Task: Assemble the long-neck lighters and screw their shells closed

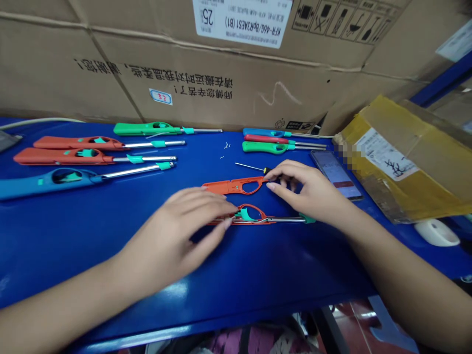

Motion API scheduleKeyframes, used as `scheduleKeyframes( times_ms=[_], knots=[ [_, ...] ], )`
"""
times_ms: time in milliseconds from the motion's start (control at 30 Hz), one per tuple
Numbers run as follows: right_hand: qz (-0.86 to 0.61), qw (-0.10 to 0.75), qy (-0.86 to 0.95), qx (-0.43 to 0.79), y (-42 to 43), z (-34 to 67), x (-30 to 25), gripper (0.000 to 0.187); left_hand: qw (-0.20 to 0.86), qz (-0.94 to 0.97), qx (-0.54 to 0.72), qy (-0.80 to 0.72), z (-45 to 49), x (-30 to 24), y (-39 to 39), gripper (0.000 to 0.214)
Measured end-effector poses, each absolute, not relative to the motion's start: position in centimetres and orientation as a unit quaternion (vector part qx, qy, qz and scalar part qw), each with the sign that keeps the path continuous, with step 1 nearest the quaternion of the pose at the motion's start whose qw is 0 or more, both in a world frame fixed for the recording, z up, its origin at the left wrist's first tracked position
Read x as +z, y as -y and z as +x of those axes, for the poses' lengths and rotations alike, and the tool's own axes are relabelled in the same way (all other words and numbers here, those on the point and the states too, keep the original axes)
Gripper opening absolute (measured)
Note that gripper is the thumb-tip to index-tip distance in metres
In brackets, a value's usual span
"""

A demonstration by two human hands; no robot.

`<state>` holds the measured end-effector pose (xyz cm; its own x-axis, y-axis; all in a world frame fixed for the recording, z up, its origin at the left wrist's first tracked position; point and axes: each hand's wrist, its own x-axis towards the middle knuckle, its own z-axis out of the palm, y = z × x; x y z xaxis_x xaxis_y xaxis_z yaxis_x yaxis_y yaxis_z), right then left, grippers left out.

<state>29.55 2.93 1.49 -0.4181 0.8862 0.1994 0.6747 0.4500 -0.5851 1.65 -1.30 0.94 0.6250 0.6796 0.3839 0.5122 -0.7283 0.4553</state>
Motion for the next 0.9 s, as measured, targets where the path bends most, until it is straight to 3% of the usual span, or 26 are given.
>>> scheduleKeyframes(
  times_ms=[167, 267, 433, 633, 900],
  knots=[
    [-0.449, 0.222, 0.848, 0.172, -3.5, 29.5, -0.3, 0.030, 0.071, 0.867, 0.238, -0.432, 0.3, 0.0, -2.0, 0.035],
    [-0.458, 0.199, 0.850, 0.164, -3.5, 29.4, -0.8, 0.033, 0.090, 0.862, 0.227, -0.444, -0.2, -0.9, -3.0, 0.038],
    [-0.447, 0.250, 0.841, 0.172, -3.4, 29.1, -0.8, 0.021, 0.173, 0.839, 0.241, -0.456, -0.3, -1.0, -3.3, 0.031],
    [-0.443, 0.255, 0.841, 0.176, -2.7, 28.9, 0.1, 0.020, 0.148, 0.853, 0.240, -0.438, 0.0, -0.2, -2.9, 0.028],
    [-0.498, 0.222, 0.778, 0.313, -1.2, 28.0, 2.2, 0.027, 0.089, 0.879, 0.218, -0.415, -0.2, -0.1, -2.3, 0.027]
  ],
)
